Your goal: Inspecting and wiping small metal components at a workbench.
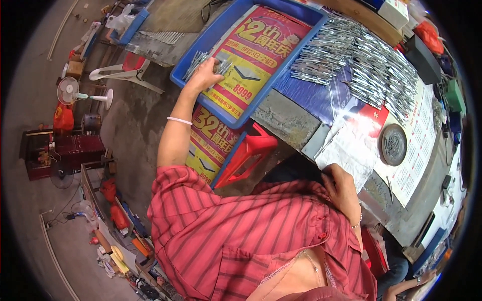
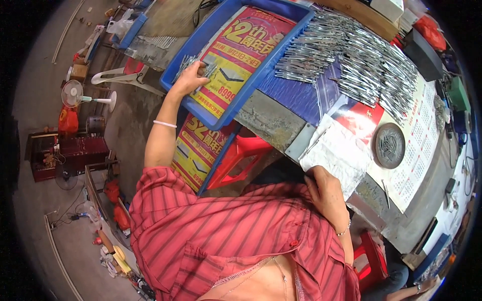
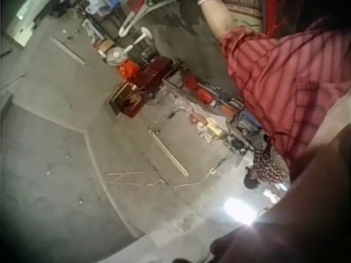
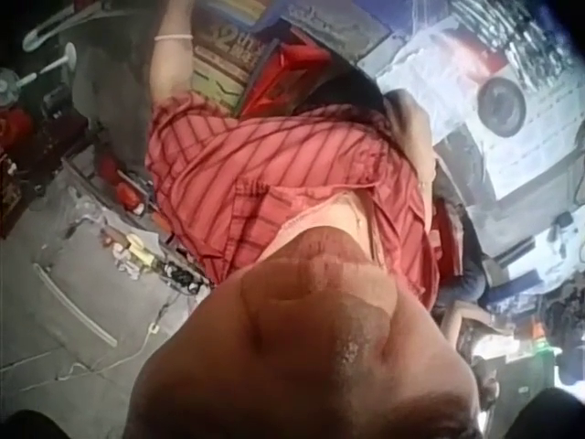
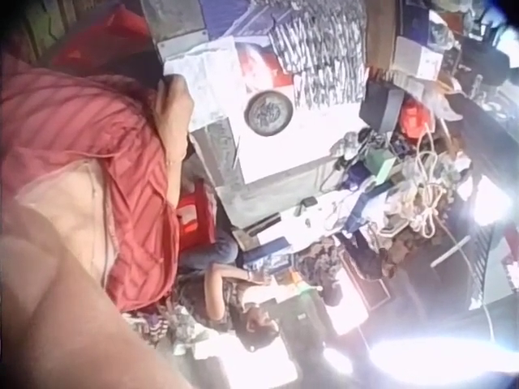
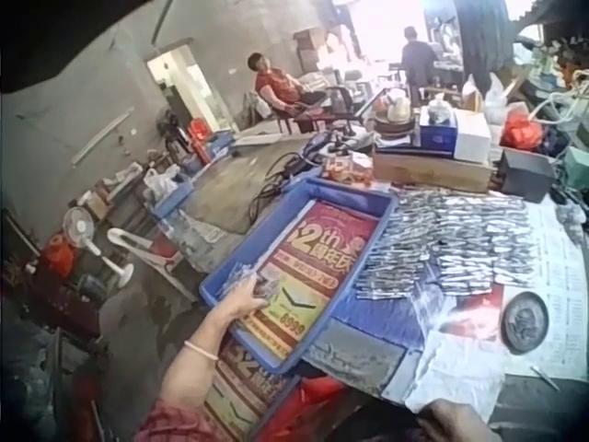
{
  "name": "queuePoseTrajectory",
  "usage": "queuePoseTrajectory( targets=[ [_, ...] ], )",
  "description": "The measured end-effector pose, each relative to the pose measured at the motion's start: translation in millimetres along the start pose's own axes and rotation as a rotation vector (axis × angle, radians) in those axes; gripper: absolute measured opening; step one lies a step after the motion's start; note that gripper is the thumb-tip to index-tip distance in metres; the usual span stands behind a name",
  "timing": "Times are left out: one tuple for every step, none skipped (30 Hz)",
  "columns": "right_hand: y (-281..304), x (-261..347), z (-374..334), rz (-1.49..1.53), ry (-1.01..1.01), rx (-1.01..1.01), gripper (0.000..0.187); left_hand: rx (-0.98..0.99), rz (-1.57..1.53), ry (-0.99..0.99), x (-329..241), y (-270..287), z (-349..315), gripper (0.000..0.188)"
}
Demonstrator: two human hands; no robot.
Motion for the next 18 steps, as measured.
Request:
queuePoseTrajectory(
  targets=[
    [0, 0, 0, 0.002, -0.005, 0.001, 0.011, 0.005, -0.001, 0.000, 1, -1, 1, 0.056],
    [0, 2, 0, -0.006, 0.003, 0.003, 0.011, 0.048, -0.092, -0.010, 2, -4, 3, 0.055],
    [0, 3, -1, -0.014, 0.010, 0.006, 0.011, 0.091, -0.185, -0.018, 3, -7, 4, 0.053],
    [1, 3, -1, -0.012, 0.005, 0.008, 0.011, 0.056, -0.220, -0.068, 3, -7, 4, 0.048],
    [2, 5, -1, -0.028, 0.021, 0.022, 0.011, 0.096, -0.275, -0.032, 8, -7, 5, 0.045],
    [4, 6, -4, -0.046, 0.019, 0.023, 0.011, 0.149, -0.334, -0.010, 0, -8, 10, 0.042],
    [5, 5, -6, -0.036, 0.014, 0.024, 0.012, 0.149, -0.375, -0.027, 0, -7, 11, 0.035],
    [7, 4, -9, -0.037, -0.003, 0.016, 0.012, 0.162, -0.367, -0.048, 0, -7, 12, 0.035],
    [9, 5, -12, -0.048, 0.015, 0.006, 0.012, 0.181, -0.360, -0.076, 0, -7, 15, 0.034],
    [13, 6, -16, -0.062, 0.025, -0.009, 0.012, 0.160, -0.302, -0.105, 4, -7, 18, 0.032],
    [16, 4, -20, -0.072, -0.022, 0.015, 0.011, 0.150, -0.189, -0.178, -4, -3, 17, 0.031],
    [20, 4, -23, -0.075, -0.020, 0.024, 0.011, 0.131, -0.129, -0.184, 6, -4, 16, 0.029],
    [26, 3, -27, -0.078, -0.034, 0.018, 0.012, 0.158, -0.189, -0.139, 2, -3, 14, 0.026],
    [31, -3, -33, -0.070, -0.008, -0.015, 0.012, 0.126, -0.202, -0.135, 0, -4, 11, 0.024],
    [39, -5, -40, -0.086, -0.006, -0.049, 0.012, 0.107, -0.127, -0.109, 18, -2, 13, 0.022],
    [48, -10, -46, -0.103, 0.001, -0.081, 0.012, 0.104, -0.218, -0.131, 25, -4, 12, 0.022],
    [60, -16, -53, -0.148, -0.036, -0.130, 0.012, 0.116, -0.133, -0.148, 12, -1, 10, 0.021],
    [73, -20, -60, -0.125, -0.118, -0.180, 0.012, 0.131, -0.129, -0.107, 4, 0, 2, 0.020]
  ],
)
Point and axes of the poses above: each hand's wrist, its own z-axis towards the middle knuckle, its own y-axis out of the back of the hand, x = y × z, the point moved 5 cm from there along z, towards the middle knuckle, and after that the axes turned 9 degrees about x, right-handed, at the moved point
